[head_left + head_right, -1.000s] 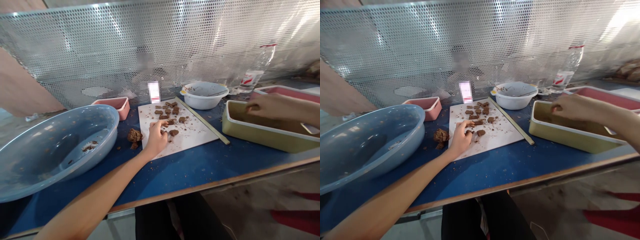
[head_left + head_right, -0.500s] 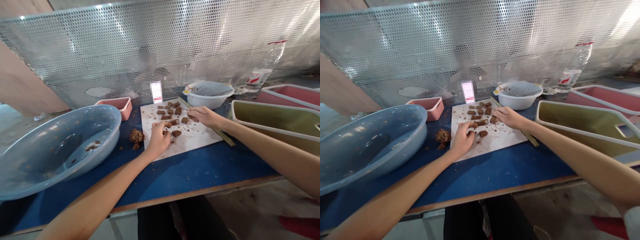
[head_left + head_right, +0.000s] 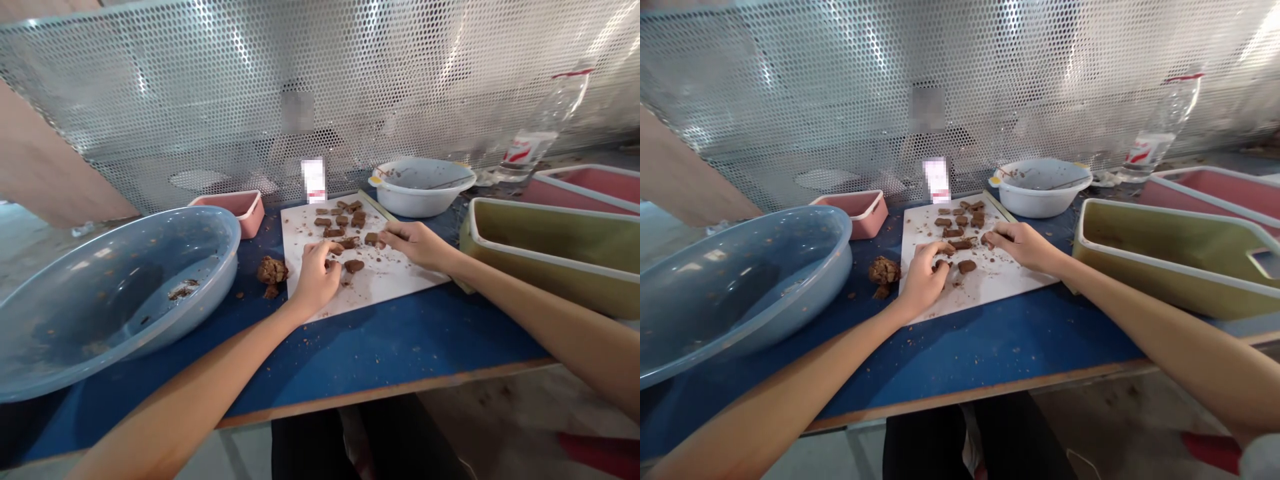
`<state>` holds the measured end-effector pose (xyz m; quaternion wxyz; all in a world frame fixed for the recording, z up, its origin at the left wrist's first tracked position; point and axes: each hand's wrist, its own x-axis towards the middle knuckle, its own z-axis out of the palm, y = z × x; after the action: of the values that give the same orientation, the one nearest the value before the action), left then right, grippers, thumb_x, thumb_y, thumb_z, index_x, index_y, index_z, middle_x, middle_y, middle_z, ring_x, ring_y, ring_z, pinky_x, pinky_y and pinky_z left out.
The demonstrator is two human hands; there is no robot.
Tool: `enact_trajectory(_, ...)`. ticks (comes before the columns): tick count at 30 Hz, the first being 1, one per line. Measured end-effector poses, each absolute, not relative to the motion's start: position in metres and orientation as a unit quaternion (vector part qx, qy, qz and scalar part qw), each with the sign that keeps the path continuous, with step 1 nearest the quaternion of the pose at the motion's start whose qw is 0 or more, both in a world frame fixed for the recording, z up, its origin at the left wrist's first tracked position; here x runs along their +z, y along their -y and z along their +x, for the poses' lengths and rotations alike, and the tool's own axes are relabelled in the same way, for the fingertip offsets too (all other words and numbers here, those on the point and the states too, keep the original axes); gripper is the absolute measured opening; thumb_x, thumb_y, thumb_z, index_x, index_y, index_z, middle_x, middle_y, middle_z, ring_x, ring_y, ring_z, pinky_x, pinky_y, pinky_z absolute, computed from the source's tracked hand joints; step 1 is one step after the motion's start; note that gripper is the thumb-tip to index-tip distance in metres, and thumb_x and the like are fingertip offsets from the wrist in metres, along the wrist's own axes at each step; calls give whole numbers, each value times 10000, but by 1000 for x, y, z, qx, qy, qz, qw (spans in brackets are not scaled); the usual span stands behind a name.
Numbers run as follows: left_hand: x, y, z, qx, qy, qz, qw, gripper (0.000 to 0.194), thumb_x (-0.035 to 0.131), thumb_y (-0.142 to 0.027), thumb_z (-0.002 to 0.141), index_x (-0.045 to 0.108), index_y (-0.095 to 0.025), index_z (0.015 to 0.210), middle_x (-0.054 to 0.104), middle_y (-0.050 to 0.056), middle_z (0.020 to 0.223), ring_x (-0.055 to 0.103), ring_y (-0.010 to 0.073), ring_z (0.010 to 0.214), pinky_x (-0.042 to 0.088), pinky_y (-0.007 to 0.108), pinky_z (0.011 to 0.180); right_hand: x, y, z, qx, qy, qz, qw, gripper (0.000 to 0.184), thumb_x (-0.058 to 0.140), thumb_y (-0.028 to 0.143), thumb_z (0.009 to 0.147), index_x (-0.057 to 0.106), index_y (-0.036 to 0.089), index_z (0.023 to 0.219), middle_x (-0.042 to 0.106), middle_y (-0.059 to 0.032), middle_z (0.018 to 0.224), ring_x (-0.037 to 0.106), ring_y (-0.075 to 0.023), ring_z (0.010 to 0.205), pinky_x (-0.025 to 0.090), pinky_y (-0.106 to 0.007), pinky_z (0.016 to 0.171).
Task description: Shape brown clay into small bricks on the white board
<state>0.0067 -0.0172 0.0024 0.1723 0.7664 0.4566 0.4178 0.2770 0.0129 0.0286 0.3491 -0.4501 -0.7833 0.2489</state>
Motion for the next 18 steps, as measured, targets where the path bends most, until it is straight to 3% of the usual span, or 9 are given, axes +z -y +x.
enact_trajectory(7,3,18,6,411,-456,770,176,360,540,-14,864,695,-223,1112,770,62,1179,603,298,1253,533,494,1125,24,-15,274,202,818,-394,368,439,714,672,957,769,237,986,634,-50,905,576,-191,753,493,-372,735)
enact_trajectory(11,3,17,6,407,-447,775,183,390,526,-10,862,688,-223,1146,759,67,1188,606,289,1269,527,488,1134,22,-14,272,211,827,-377,361,447,627,634,1024,776,237,883,688,-71,935,658,-217,853,523,-396,829)
enact_trajectory(13,2,17,5,402,-440,780,188,395,528,-18,867,683,-222,1166,751,72,1192,605,288,1275,525,488,1136,21,-12,271,231,817,-390,356,422,650,631,1008,776,238,922,742,-66,924,681,-223,848,534,-396,822)
enact_trajectory(18,1,18,8,382,-411,804,198,272,637,-187,954,665,-226,1222,720,101,1245,593,310,1292,533,494,1107,17,-8,268,224,807,-414,358,341,773,564,919,788,232,996,804,-51,925,701,-206,775,567,-379,780)
